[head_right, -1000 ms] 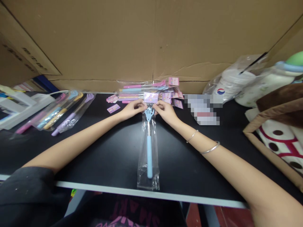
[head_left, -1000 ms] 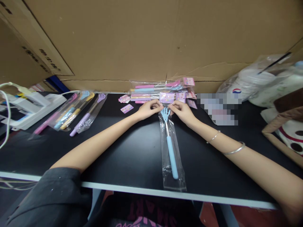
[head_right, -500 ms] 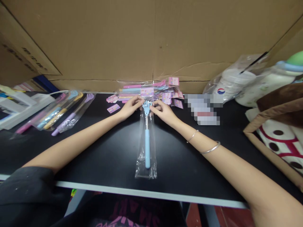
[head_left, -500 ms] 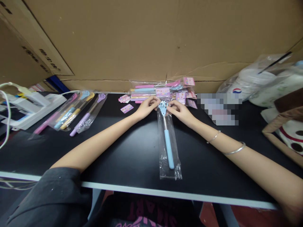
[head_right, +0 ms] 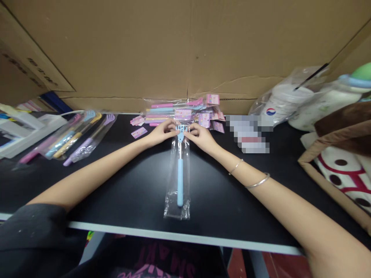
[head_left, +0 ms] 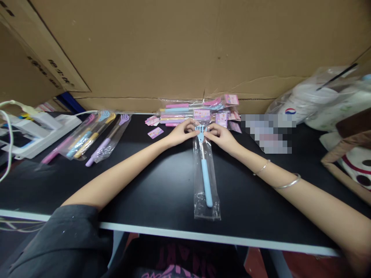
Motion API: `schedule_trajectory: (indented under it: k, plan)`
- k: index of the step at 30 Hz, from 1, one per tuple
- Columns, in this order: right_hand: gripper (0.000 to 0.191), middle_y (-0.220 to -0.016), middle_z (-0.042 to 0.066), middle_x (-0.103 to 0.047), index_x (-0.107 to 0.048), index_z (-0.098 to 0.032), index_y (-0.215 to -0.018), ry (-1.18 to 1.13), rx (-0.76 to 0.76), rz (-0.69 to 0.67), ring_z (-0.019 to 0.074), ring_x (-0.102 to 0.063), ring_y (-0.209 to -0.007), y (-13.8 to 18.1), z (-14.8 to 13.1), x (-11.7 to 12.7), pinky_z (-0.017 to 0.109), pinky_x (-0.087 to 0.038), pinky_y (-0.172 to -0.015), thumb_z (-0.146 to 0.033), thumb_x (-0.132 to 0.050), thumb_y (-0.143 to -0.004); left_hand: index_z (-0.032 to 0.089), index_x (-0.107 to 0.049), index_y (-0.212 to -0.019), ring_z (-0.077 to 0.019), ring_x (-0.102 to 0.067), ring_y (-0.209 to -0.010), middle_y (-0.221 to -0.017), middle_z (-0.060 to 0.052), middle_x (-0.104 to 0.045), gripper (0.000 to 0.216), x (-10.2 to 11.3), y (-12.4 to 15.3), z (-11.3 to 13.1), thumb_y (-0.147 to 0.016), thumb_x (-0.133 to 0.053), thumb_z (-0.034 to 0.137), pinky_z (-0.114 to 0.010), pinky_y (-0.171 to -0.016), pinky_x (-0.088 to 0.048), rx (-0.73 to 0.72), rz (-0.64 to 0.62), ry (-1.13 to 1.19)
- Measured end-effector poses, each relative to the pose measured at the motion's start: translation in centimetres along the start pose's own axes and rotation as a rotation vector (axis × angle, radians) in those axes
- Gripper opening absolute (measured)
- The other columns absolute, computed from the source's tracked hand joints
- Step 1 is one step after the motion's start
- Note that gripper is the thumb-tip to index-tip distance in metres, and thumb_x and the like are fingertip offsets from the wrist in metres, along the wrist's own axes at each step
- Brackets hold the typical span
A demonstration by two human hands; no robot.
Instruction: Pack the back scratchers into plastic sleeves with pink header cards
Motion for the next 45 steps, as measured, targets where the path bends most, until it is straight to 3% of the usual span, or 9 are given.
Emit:
schedule_trajectory:
  k: [12,18,23,29,36,45]
  plan:
    - [0.053,-0.061,0.0,-0.07,-0.052,-0.022,-0.078,0.01,-0.016,0.013,0.0186,-0.068,-0.062,-0.2,0.3,0.2,0.035,-0.051,-0.072,-0.068,-0.074,-0.062,0.014,-0.054,-0.11,-0.0136,-0.059,-0.074,-0.078,0.0,-0.061,0.045,0.1,-0.1,-0.7,-0.08,-0.07,0.044,-0.028,-0.075,-0.046,0.021,-0.002,-0.037]
    - [0.054,-0.061,0.0,-0.07,-0.053,-0.021,-0.076,0.02,-0.017,0.008,0.0164,-0.066,-0.06,-0.2,0.2,0.2,0.033,-0.05,-0.073,-0.069,-0.073,-0.062,0.014,-0.057,-0.099,-0.0134,-0.056,-0.069,-0.072,0.0,-0.058,0.044,0.0,-0.1,-0.5,-0.079,-0.069,0.052,-0.029,-0.071,-0.045,0.019,-0.022,-0.062]
    - [0.054,-0.058,-0.001,-0.067,-0.052,-0.021,-0.079,-0.01,-0.003,0.037,0.0152,-0.064,-0.055,-0.1,0.1,0.2,0.032,-0.05,-0.065,-0.068,-0.074,-0.063,0.014,-0.058,-0.101,-0.0146,-0.056,-0.073,-0.078,-0.002,-0.06,0.045,-0.2,-0.2,-0.3,-0.082,-0.062,0.055,-0.03,-0.073,-0.045,0.008,-0.062,-0.08]
    - [0.05,-0.056,-0.004,-0.062,-0.054,-0.022,-0.083,-0.062,0.044,0.113,0.0132,-0.061,-0.053,0.0,-0.3,0.8,0.03,-0.051,-0.062,-0.065,-0.074,-0.066,0.014,-0.064,-0.087,-0.017,-0.057,-0.082,-0.086,-0.004,-0.065,0.045,-0.8,0.3,0.4,-0.089,-0.051,0.057,-0.032,-0.081,-0.043,0.01,-0.17,-0.285]
    - [0.054,-0.055,-0.005,-0.061,-0.054,-0.022,-0.082,-0.033,0.052,0.107,0.0123,-0.059,-0.053,0.0,-0.3,0.8,0.029,-0.049,-0.061,-0.068,-0.074,-0.063,0.016,-0.07,-0.095,-0.0148,-0.054,-0.076,-0.082,-0.001,-0.064,0.042,-0.9,0.7,1.1,-0.079,-0.064,0.055,-0.028,-0.072,-0.04,0.06,-0.227,-0.356]
    - [0.049,-0.056,-0.004,-0.06,-0.054,-0.021,-0.087,0.017,0.034,0.105,0.0133,-0.06,-0.056,0.1,-0.4,0.8,0.03,-0.05,-0.064,-0.065,-0.071,-0.07,0.015,-0.068,-0.086,-0.0167,-0.059,-0.082,-0.085,-0.003,-0.067,0.036,-1.2,0.6,1.3,-0.081,-0.064,0.05,-0.032,-0.081,-0.043,0.053,-0.219,-0.241]
Point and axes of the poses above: each hand's wrist, its own y-axis away from the middle knuckle, its own x-axis out of the back of the hand, z = x × y, the point moved 5 cm from there along -y, towards the middle knuckle
